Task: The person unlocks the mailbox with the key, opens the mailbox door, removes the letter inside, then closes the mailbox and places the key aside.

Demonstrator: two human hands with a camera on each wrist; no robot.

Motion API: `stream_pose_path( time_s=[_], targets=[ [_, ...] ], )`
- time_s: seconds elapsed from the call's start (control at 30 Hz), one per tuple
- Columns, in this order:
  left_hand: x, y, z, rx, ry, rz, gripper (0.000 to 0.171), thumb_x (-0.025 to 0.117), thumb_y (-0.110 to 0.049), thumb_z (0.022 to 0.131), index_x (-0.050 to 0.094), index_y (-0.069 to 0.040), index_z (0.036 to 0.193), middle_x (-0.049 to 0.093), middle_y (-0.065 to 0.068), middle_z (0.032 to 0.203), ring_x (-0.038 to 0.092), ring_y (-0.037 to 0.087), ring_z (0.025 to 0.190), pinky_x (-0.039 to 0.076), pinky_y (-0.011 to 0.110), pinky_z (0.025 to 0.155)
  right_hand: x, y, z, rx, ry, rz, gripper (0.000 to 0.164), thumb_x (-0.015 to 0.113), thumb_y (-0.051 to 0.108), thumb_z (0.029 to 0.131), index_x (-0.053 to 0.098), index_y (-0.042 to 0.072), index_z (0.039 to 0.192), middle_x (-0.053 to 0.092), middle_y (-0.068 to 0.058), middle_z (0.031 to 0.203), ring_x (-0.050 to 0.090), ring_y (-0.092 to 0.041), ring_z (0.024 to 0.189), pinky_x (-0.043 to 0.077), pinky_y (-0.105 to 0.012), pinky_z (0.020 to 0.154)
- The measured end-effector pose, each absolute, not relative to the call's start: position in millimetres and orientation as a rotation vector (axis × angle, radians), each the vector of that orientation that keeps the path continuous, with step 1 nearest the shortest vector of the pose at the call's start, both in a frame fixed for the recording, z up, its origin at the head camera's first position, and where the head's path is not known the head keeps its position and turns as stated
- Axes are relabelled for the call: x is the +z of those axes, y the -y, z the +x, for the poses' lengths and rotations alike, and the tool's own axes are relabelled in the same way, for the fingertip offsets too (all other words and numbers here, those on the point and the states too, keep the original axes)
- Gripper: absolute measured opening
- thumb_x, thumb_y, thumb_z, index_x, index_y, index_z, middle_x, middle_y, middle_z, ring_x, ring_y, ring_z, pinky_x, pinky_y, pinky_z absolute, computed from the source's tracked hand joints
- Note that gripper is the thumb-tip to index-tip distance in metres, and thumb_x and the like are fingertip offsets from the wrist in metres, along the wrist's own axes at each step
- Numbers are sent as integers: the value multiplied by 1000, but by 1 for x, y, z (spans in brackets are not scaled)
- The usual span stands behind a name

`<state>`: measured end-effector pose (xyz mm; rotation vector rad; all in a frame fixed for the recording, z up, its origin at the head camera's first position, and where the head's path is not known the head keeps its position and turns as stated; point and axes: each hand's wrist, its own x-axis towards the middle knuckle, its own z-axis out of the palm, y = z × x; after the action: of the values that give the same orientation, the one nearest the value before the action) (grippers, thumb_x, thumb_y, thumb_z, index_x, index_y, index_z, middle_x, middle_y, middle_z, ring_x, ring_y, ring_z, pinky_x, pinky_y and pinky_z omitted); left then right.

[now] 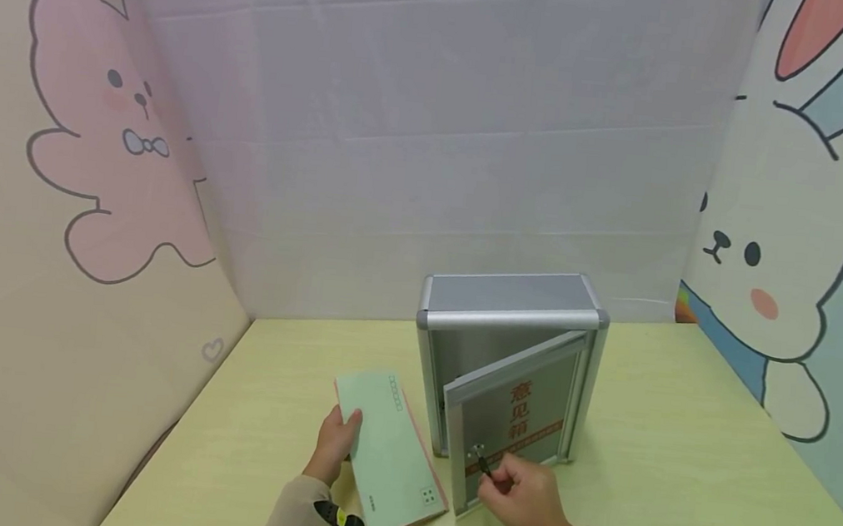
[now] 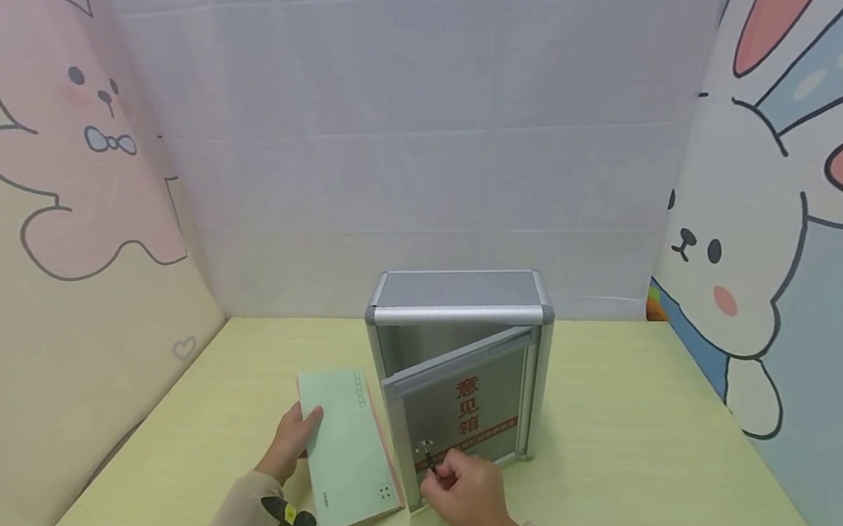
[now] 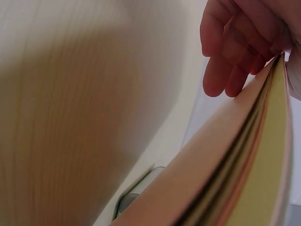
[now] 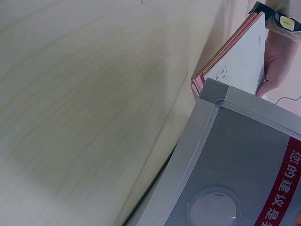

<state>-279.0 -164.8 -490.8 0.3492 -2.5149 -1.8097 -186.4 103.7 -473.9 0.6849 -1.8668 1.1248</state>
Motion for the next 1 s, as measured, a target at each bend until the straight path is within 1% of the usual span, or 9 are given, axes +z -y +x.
stream_pose_path(
  time_s=[0.13, 0.23, 0.4, 0.67, 0.83, 1.0],
  targets=[
    [-495, 167, -281, -1857, 2532, 403, 43, 45, -19, 101, 42, 9, 133, 61, 21, 101, 60, 19, 77, 50, 33, 62, -475, -104, -186, 1123, 1871, 686, 28, 64, -6, 55, 48, 17, 56, 51, 9, 47, 34, 14, 50, 31, -9, 39],
    [-498, 168, -281, -1916, 2540, 423, 44, 43, -20, 102, 40, 8, 136, 62, 20, 101, 62, 17, 72, 52, 33, 61, -475, -104, -186, 1127, 1874, 691, 28, 64, -6, 55, 48, 17, 56, 51, 9, 47, 34, 15, 50, 31, -9, 39],
    [-503, 168, -283, -1953, 2548, 431, 46, 41, -20, 102, 37, 8, 139, 61, 22, 107, 63, 17, 75, 52, 33, 65, -475, -104, -186, 1131, 1872, 704, 27, 64, -6, 56, 49, 16, 56, 52, 8, 47, 35, 14, 49, 32, -9, 38],
    [-511, 166, -284, -1977, 2572, 458, 47, 40, -21, 103, 35, 8, 140, 60, 22, 106, 62, 17, 75, 52, 32, 63, -475, -104, -187, 1149, 1870, 707, 27, 64, -7, 56, 49, 16, 56, 52, 8, 47, 34, 14, 49, 31, -9, 38],
    [-513, 162, -284, -1977, 2572, 491, 47, 39, -19, 103, 34, 9, 140, 58, 23, 111, 62, 21, 81, 52, 33, 68, -475, -103, -187, 1150, 1863, 707, 27, 64, -7, 56, 49, 16, 56, 52, 8, 46, 34, 14, 49, 32, -9, 38],
    [-518, 161, -286, -1966, 2569, 499, 46, 39, -18, 103, 34, 10, 140, 54, 26, 119, 58, 27, 94, 48, 39, 83, -475, -103, -188, 1140, 1867, 699, 26, 64, -6, 56, 49, 16, 56, 52, 8, 47, 35, 14, 50, 32, -9, 38]
  ],
)
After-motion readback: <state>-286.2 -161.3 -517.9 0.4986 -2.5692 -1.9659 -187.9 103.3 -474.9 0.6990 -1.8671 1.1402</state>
